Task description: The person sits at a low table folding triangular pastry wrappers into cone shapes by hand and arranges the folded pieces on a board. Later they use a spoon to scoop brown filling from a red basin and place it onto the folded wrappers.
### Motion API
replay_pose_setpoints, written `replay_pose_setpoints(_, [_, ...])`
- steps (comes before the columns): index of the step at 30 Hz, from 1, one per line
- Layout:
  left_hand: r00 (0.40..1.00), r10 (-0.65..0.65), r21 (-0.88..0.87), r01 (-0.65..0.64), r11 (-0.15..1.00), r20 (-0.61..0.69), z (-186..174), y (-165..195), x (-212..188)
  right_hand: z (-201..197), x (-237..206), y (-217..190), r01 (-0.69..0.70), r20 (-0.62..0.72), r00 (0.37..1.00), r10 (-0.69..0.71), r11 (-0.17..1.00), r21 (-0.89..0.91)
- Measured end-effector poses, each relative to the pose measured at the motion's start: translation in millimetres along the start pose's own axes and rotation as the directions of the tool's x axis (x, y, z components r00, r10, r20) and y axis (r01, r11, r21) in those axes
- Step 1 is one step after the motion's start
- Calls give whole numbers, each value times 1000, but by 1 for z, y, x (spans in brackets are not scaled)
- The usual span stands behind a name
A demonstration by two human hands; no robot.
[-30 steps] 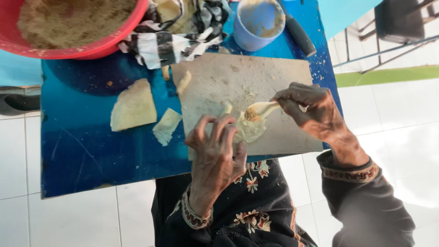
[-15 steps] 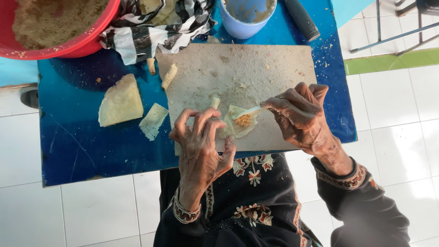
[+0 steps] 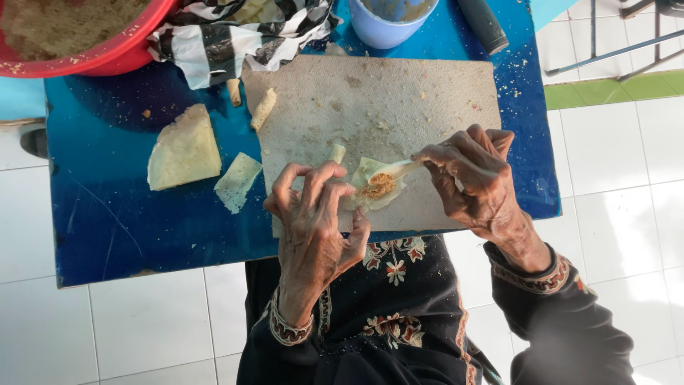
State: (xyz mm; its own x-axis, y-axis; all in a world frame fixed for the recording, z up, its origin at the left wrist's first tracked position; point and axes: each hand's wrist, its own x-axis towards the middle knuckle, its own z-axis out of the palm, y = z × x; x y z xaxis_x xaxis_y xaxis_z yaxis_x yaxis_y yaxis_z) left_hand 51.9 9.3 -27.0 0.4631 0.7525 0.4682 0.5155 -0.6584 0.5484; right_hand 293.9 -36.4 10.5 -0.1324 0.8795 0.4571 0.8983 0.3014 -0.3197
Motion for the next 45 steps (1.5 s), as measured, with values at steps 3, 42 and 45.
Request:
replay_pose_setpoints(3, [1000,-4,-3,4,1000,-3,0,0,0,0,-2,2,-79,9,997,78,992,103])
replay_pose_setpoints(42, [986,11,183,20,983,-166,-10,3,-21,5,4,-21,-104,51,992,116,973,-206])
replay_pose_setpoints(45, [986,-45,237,82,968,-159,-9,12,-29,20,-4,-21,-144,9,989,148,974,-174])
